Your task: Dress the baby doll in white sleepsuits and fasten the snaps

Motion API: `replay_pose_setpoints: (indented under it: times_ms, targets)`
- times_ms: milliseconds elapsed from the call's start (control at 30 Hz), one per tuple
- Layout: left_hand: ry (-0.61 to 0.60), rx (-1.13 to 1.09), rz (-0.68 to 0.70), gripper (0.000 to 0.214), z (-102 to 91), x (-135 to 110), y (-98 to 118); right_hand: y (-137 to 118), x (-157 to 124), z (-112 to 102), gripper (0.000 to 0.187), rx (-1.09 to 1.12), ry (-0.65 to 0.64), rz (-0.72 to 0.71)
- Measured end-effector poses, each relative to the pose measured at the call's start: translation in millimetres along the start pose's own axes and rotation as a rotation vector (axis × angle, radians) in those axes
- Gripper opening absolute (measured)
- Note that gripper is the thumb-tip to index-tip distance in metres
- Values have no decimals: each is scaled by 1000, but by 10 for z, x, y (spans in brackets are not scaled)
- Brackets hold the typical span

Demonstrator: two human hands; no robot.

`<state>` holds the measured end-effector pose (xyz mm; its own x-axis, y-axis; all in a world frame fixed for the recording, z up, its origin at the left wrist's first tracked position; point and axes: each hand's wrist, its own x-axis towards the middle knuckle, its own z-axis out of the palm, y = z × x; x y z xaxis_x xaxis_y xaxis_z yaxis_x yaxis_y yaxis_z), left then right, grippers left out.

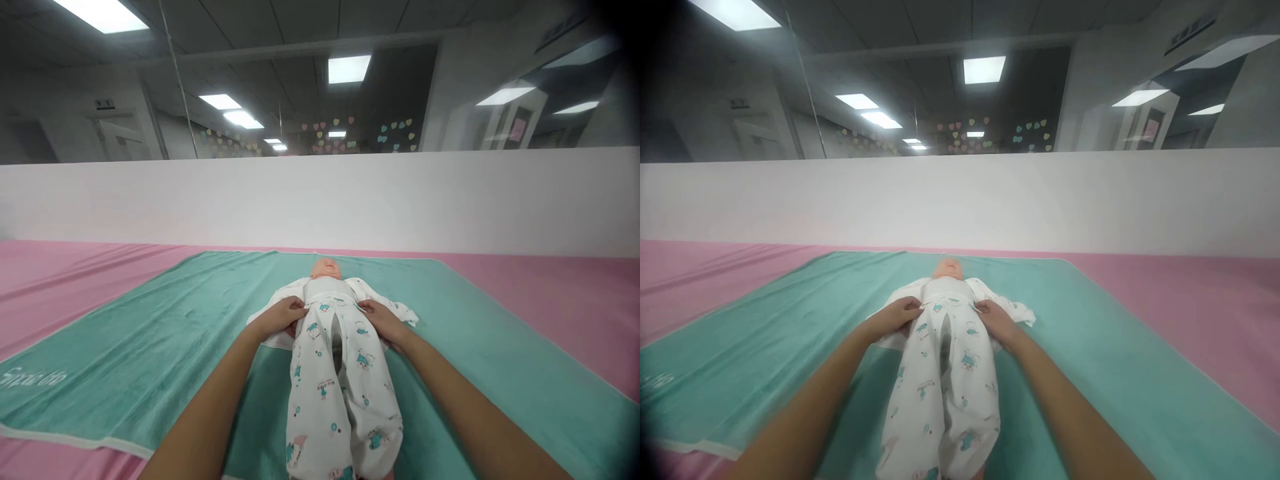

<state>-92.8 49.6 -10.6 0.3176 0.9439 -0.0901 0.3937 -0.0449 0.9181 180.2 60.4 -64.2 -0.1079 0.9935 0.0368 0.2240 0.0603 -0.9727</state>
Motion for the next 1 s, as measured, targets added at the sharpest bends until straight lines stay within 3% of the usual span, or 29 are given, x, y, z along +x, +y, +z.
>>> replay_pose_setpoints:
  times_ms: [133,233,433,767,1000]
  targets:
    - [-77,-142,-63,30,19,0,-70,-134,-114,-15,40,143,-247,77]
    - [-75,-235,-73,30,51,24,-83,-205,-166,7,39,222,-334,126]
    - [7,-253,12,21,126,74,-100,-188,-211,59,39,286,-341,93]
    - [107,-390,158,24,265,227,-267,-5,-125,70,50,323,-222,-54]
    - [72,-443,214,25,263,264,-315,51,-95,59,48,427,-288,-35]
